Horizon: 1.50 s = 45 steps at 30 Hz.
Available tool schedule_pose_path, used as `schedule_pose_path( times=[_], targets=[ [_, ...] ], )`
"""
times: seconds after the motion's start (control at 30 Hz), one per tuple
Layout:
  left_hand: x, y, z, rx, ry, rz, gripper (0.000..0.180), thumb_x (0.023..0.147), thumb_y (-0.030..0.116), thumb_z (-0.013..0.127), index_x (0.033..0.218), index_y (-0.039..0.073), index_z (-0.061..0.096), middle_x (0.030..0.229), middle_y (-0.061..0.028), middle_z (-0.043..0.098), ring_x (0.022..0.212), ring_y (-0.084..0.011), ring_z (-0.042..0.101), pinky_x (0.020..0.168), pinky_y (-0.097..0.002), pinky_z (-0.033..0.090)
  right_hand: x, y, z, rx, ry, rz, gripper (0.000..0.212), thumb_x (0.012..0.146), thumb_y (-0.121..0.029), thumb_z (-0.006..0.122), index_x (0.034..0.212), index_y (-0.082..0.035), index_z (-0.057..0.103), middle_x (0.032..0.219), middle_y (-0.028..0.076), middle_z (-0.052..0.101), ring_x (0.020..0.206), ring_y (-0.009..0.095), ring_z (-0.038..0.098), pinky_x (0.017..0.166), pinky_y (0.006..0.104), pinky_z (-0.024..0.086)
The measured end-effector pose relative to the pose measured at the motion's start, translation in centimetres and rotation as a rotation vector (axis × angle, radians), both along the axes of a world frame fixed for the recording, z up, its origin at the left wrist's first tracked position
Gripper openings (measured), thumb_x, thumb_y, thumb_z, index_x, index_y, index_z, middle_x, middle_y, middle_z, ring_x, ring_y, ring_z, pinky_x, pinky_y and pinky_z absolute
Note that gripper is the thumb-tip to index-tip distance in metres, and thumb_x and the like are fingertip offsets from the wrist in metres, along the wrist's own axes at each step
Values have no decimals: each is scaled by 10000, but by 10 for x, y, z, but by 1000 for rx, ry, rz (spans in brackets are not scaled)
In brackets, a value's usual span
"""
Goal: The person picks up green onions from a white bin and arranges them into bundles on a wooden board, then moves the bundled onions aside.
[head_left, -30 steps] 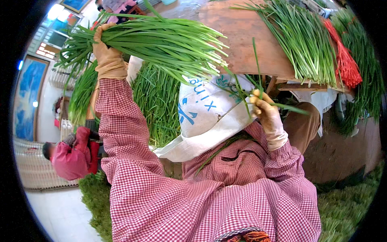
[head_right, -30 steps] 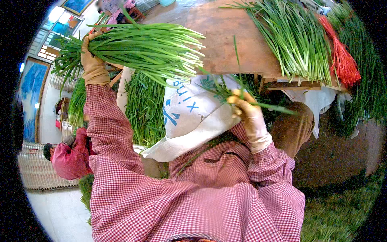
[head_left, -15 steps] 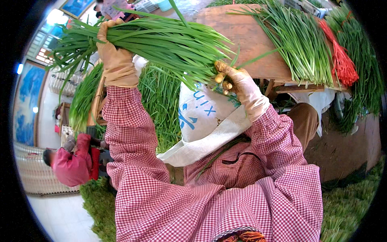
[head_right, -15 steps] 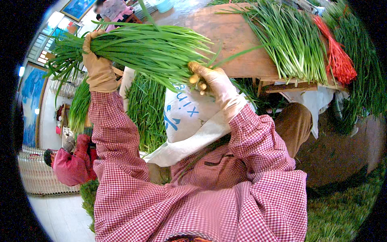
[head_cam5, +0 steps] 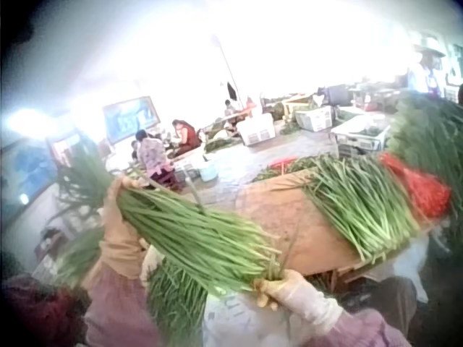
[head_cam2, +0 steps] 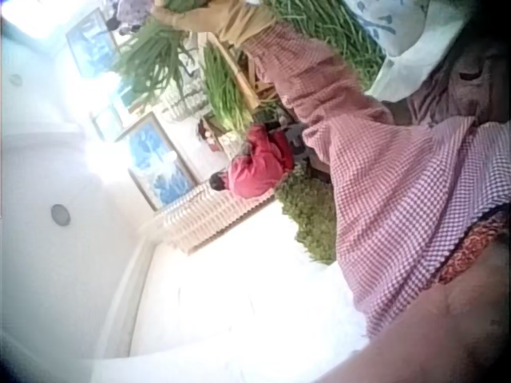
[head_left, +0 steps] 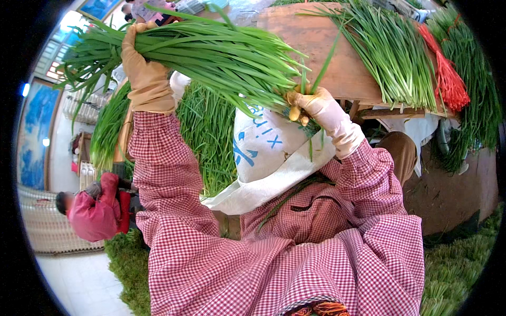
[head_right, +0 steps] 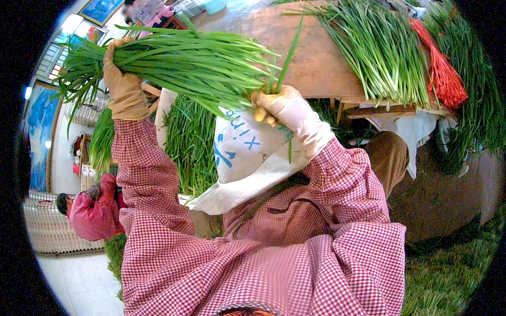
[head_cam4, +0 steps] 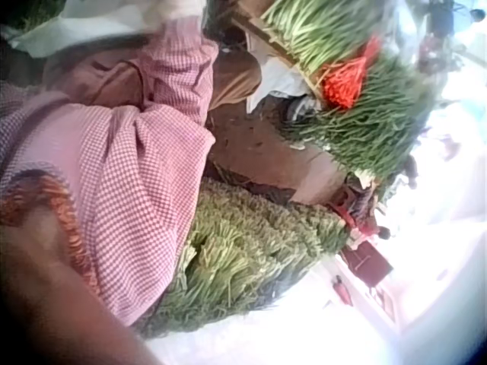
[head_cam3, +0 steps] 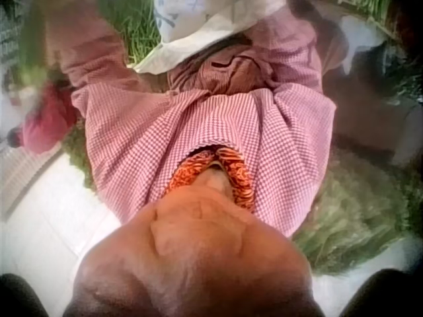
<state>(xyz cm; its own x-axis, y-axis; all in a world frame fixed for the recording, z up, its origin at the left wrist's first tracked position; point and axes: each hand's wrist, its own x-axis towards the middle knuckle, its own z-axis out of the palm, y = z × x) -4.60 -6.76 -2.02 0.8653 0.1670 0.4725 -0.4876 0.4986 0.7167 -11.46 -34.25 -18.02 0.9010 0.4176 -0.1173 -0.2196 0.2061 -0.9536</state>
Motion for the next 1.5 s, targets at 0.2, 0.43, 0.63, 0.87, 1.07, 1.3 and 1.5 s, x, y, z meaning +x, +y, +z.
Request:
schedule_pose_path(
  times=[0.2, 0.43, 0.63, 0.87, 1.07, 1.3, 1.5],
  targets=[
    [-3, 28, 0, 75, 3, 205, 154, 860, 143, 463, 768, 36, 524, 778, -83, 579, 743, -207, 569, 723, -354, 512, -22, -38, -41, -195, 36, -148, 268, 799, -214, 564, 947, 9, 570, 666, 44, 587, 512, 70, 508, 480, 204, 418],
    [-1, 88, 20, -63, 50, 217, 168, 865, 140, 432, 764, 34, 514, 777, -95, 573, 747, -208, 562, 731, -342, 503, -46, -86, -122, -1499, -249, 8, 453, 746, -310, 592, 1100, -32, 538, 979, 207, 588, 894, 337, 581, 773, 382, 469],
    [-7, 66, 13, 169, -55, 142, 168, 882, 151, 412, 807, 40, 515, 830, -92, 578, 760, -198, 558, 735, -327, 496, -32, -26, 8, -298, -323, -247, 332, 833, -260, 535, 1059, -17, 560, 747, 101, 620, 630, 180, 588, 557, 262, 463],
    [-18, 16, 17, 222, -147, 250, 190, 895, 198, 433, 843, 41, 525, 841, -92, 584, 790, -198, 563, 759, -329, 489, 0, 4, 20, 352, 72, 41, 371, 855, -227, 551, 1139, 2, 479, 711, 79, 607, 449, 88, 479, 431, 210, 431],
    [-18, 2, 18, 101, -126, 110, 128, 872, 154, 469, 842, 41, 522, 861, -92, 582, 832, -203, 550, 801, -340, 467, 18, 17, 1, 710, 258, 7, 279, 845, -204, 558, 1055, -23, 527, 717, 65, 590, 476, 97, 500, 432, 275, 473],
    [-14, 3, 6, 172, -127, 158, 143, 873, 161, 464, 847, 34, 525, 882, -103, 582, 840, -194, 553, 810, -319, 464, 17, 1, -3, 698, 123, 86, 226, 876, -258, 494, 951, -49, 535, 691, 30, 565, 503, 82, 481, 469, 259, 457],
    [-9, 49, 8, 533, -232, 447, 156, 873, 151, 444, 862, 16, 521, 887, -117, 584, 831, -205, 563, 806, -340, 479, -13, -65, -44, 276, 62, 173, 252, 887, -287, 441, 871, -57, 543, 643, 48, 582, 516, 106, 538, 459, 254, 455]
  ],
)
